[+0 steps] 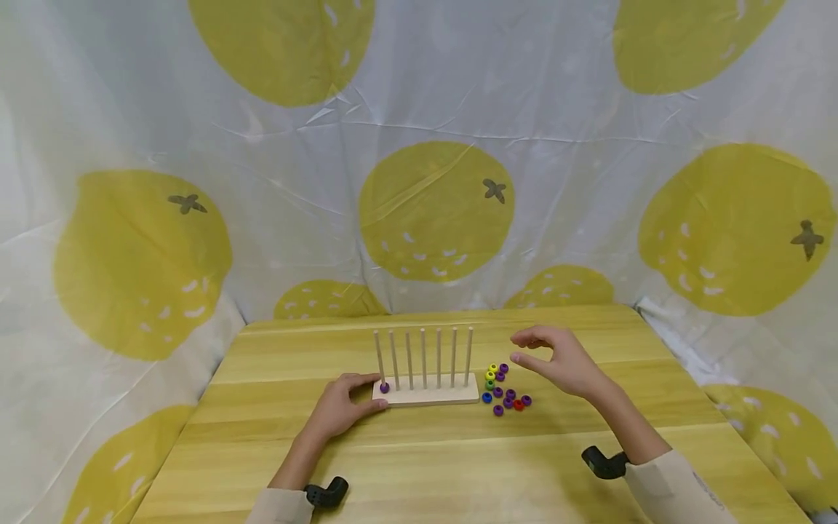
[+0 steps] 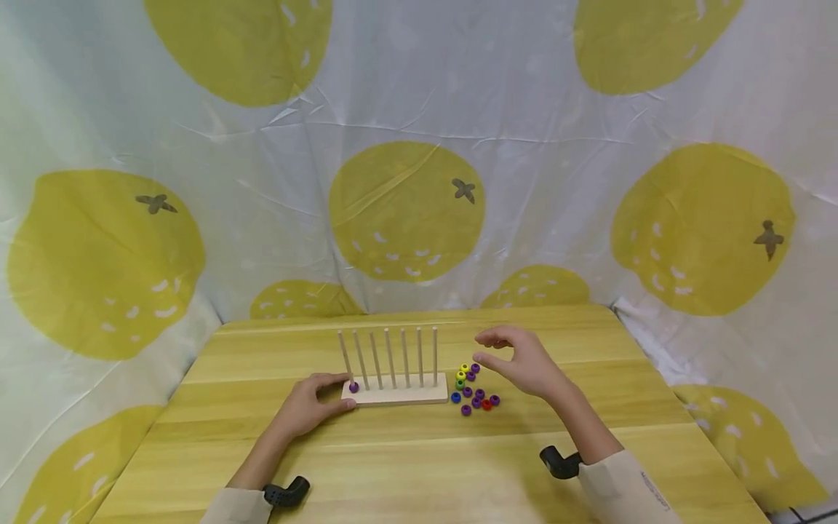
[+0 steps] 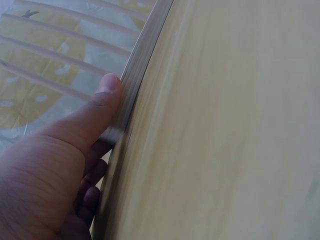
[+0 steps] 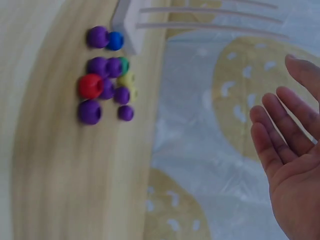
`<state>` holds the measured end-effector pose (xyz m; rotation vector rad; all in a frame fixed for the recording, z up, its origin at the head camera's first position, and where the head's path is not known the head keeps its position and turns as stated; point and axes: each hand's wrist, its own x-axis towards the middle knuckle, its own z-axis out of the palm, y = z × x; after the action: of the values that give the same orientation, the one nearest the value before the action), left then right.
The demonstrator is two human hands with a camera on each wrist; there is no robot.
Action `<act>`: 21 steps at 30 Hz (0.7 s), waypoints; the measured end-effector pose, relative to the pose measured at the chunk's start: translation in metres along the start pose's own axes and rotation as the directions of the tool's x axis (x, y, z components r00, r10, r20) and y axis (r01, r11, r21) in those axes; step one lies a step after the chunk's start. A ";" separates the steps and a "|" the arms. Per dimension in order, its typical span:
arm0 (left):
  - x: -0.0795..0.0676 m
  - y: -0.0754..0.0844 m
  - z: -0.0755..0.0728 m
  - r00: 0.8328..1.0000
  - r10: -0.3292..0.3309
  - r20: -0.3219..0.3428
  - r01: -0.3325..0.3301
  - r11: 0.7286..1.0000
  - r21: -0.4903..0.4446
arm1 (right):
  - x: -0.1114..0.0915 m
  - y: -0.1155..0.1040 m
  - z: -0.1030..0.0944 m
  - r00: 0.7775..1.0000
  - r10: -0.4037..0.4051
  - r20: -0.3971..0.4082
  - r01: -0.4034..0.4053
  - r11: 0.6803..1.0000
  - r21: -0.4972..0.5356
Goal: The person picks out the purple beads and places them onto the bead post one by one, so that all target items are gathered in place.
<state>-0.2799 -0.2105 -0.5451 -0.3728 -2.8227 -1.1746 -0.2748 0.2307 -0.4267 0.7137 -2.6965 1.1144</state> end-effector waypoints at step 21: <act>-0.002 0.002 0.000 1.000 0.000 -0.009 -0.001 1.000 -0.004 | -0.048 0.069 0.038 0.994 0.103 0.029 -0.103 0.995 -0.001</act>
<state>-0.2777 -0.2092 -0.5443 -0.3676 -2.8132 -1.1785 -0.2635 0.2648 -0.5119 0.6017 -2.7856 1.1363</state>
